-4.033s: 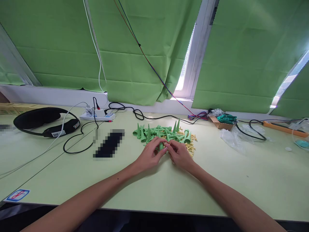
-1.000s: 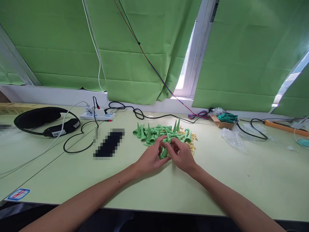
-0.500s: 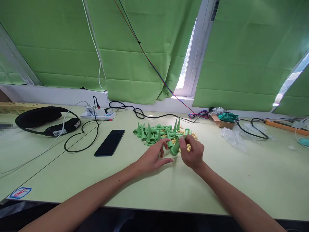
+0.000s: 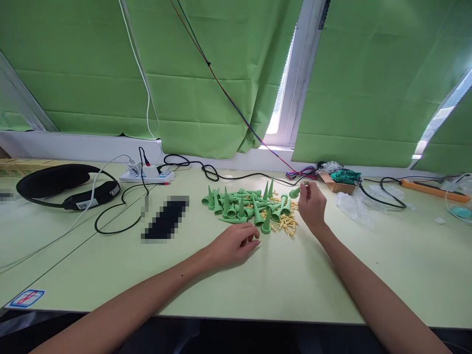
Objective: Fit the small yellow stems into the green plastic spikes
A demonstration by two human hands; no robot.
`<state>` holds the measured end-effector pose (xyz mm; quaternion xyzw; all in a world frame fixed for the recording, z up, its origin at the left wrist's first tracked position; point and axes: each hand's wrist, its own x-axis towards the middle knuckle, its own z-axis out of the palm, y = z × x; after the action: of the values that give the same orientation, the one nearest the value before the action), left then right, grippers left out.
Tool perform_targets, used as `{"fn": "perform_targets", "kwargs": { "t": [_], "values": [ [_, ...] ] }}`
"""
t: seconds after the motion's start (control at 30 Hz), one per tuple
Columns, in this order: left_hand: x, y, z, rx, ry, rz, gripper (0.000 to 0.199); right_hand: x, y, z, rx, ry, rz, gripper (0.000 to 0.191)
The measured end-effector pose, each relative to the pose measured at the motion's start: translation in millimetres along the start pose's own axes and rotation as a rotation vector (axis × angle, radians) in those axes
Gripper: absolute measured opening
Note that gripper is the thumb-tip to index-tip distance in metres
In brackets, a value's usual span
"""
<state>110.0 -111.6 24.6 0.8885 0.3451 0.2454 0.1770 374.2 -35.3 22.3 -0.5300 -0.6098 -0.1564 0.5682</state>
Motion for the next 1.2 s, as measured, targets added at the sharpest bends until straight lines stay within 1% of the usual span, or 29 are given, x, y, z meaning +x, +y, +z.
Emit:
{"fn": "perform_targets", "kwargs": {
  "t": [0.07,0.2,0.27,0.43,0.6,0.83,1.03,1.2],
  "values": [
    [0,2,-0.7,0.012,-0.011,0.004,0.017,2,15,3,-0.017,-0.045,-0.011,0.027],
    [0,5,-2.7,0.018,-0.036,0.01,0.02,4,38,9,-0.022,-0.127,0.011,0.027],
    [0,5,-2.9,0.017,-0.041,0.009,0.019,4,47,11,0.014,-0.183,0.032,0.026],
    [0,4,-1.3,0.019,-0.039,0.005,0.021,3,63,17,0.046,-0.27,0.082,0.03],
    [1,4,-0.8,0.029,-0.038,0.011,0.021,3,68,21,0.058,-0.322,0.087,0.034],
    [0,3,-0.3,0.009,-0.028,0.016,0.023,4,66,23,0.028,-0.307,0.069,0.031],
    [0,4,-2.0,0.014,-0.049,0.005,0.023,5,71,26,-0.004,-0.306,0.095,0.03],
    [0,5,-2.4,0.01,-0.048,-0.003,0.024,2,79,33,-0.033,-0.368,0.119,0.026]
  ]
}}
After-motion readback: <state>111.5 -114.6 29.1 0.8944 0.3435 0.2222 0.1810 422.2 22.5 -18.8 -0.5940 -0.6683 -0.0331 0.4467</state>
